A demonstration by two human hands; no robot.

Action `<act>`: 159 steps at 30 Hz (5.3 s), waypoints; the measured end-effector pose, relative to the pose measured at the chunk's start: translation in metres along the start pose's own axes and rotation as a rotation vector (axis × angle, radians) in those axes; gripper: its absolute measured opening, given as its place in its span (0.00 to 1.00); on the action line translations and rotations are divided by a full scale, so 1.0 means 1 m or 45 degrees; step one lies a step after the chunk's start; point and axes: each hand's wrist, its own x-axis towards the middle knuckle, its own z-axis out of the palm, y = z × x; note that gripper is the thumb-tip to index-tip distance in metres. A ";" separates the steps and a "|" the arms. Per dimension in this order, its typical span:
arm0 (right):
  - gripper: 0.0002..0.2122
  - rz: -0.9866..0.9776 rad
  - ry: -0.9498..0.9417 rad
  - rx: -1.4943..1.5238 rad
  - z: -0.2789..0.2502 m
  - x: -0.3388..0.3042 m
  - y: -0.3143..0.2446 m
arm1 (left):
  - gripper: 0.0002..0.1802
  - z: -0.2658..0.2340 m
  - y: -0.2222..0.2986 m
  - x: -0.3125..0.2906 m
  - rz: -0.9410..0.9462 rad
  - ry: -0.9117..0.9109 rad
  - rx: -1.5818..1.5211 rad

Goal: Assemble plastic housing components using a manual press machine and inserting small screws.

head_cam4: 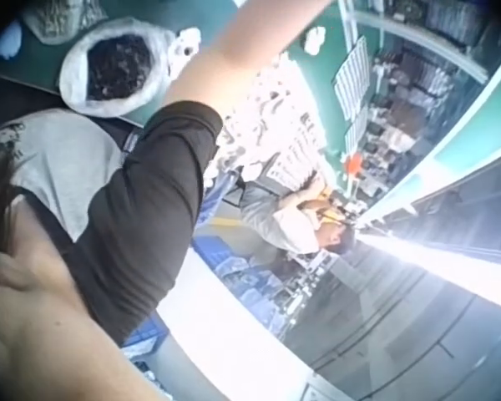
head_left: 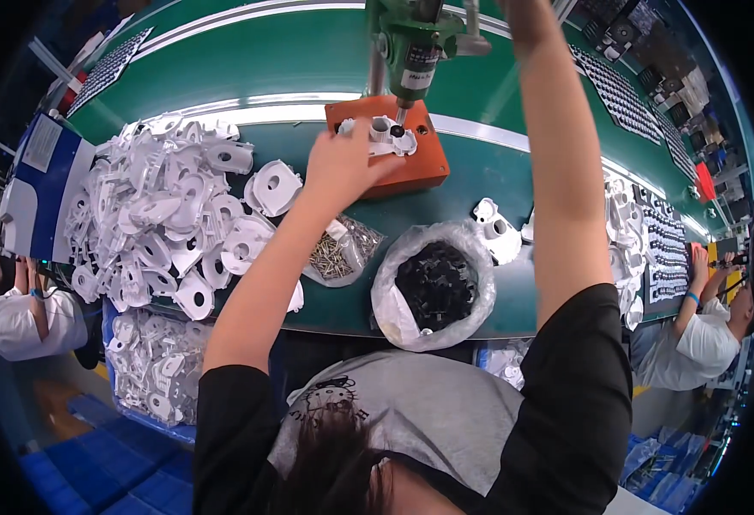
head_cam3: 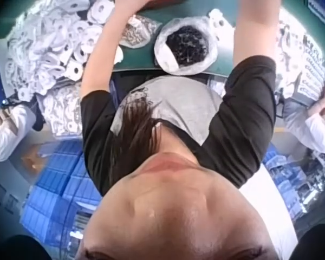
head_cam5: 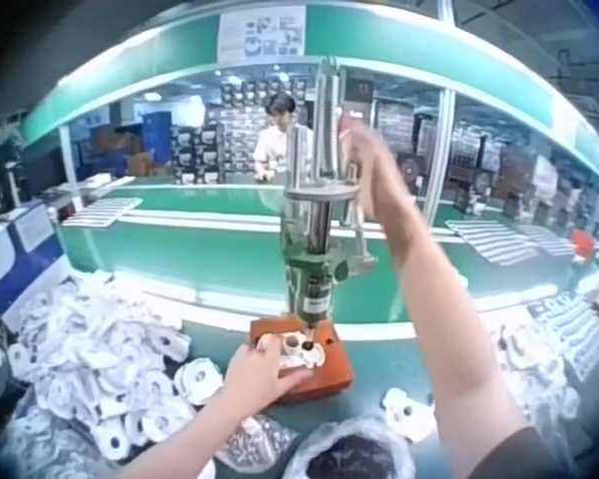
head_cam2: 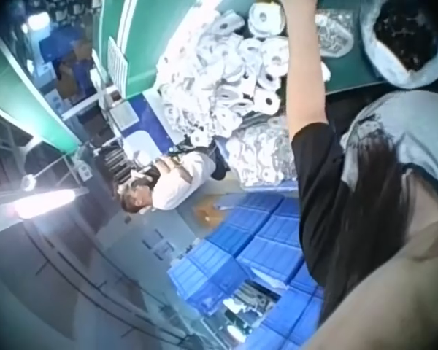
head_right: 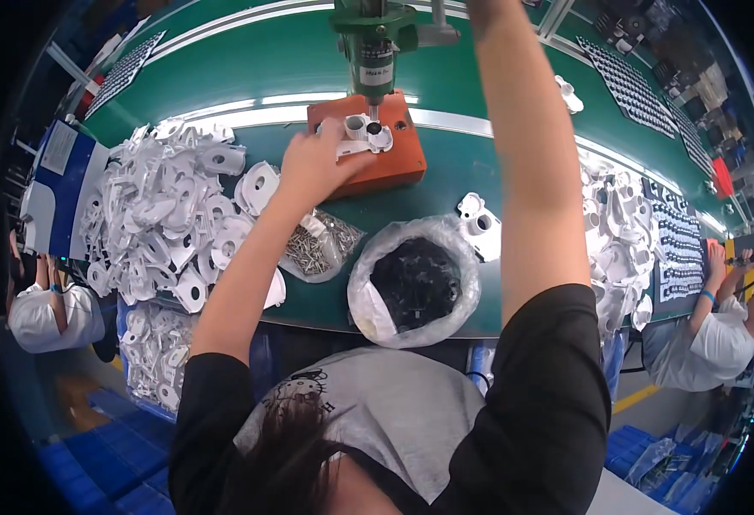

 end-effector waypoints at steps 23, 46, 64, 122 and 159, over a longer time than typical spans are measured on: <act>0.32 0.878 -0.582 -1.718 -0.047 -0.377 -0.107 | 0.36 -0.044 -0.072 0.026 -0.586 -0.006 -0.354; 0.36 0.766 0.079 -0.467 -0.005 -0.322 -0.094 | 0.21 -0.073 -0.130 -0.026 -0.153 -0.300 -0.296; 0.31 0.346 -0.291 -1.041 0.098 -0.315 -0.083 | 0.29 -0.036 0.032 -0.081 -0.676 0.043 -2.259; 0.04 0.726 -0.541 -1.269 0.025 -0.370 -0.094 | 0.21 0.015 -0.031 -0.001 0.095 0.234 -0.119; 0.05 -0.026 -0.743 -1.362 0.098 -0.293 -0.013 | 0.18 0.016 -0.061 -0.010 0.395 0.094 -0.349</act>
